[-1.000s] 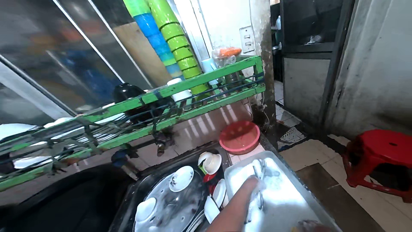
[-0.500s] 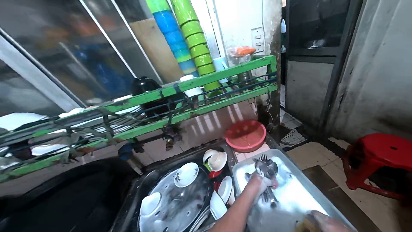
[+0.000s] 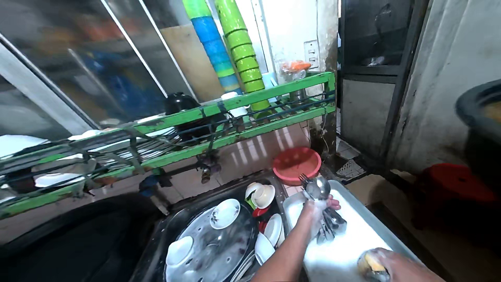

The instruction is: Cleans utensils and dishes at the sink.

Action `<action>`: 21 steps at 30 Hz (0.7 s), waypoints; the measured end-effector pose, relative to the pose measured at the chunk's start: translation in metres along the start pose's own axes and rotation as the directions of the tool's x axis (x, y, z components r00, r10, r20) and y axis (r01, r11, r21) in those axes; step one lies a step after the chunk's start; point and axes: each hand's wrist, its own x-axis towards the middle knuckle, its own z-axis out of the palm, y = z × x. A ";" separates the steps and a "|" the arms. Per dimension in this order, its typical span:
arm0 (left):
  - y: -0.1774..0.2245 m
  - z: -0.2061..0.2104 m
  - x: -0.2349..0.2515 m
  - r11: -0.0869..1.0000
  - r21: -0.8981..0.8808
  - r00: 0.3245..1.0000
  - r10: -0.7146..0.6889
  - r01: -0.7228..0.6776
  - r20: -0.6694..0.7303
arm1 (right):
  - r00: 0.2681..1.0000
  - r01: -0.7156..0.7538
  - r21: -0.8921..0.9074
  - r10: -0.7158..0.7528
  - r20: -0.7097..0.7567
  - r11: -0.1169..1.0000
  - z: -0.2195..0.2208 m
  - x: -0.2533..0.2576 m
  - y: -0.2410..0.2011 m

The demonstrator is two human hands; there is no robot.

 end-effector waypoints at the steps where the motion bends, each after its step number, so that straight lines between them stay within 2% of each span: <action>1: 0.006 0.000 -0.001 0.998 -0.070 0.999 0.001 -0.004 -0.036 | 1.000 0.017 0.009 -0.017 0.007 1.000 0.001 0.001 0.001; 5: 0.012 0.003 -0.011 0.937 -0.350 0.992 -0.049 0.005 -0.118 | 0.999 0.052 0.021 -0.052 0.004 0.998 0.005 0.007 0.006; 8: 0.000 0.012 -0.027 0.881 -0.468 0.988 -0.125 0.067 -0.094 | 1.000 -0.011 -0.003 0.011 0.021 1.000 0.002 0.006 0.000; 10: -0.011 0.015 -0.041 0.860 -0.505 0.990 -0.123 0.073 -0.066 | 1.000 -0.022 -0.010 0.022 0.015 1.000 0.005 0.007 0.003; 16: -0.003 0.003 -0.071 0.820 -0.571 0.989 -0.061 -0.026 -0.132 | 0.999 -0.017 -0.001 0.017 0.031 1.000 0.005 0.006 -0.001; 21: 0.017 -0.025 -0.085 0.742 -0.640 0.957 0.007 -0.198 -0.289 | 0.978 -0.203 0.021 0.202 0.043 0.979 0.012 -0.007 -0.019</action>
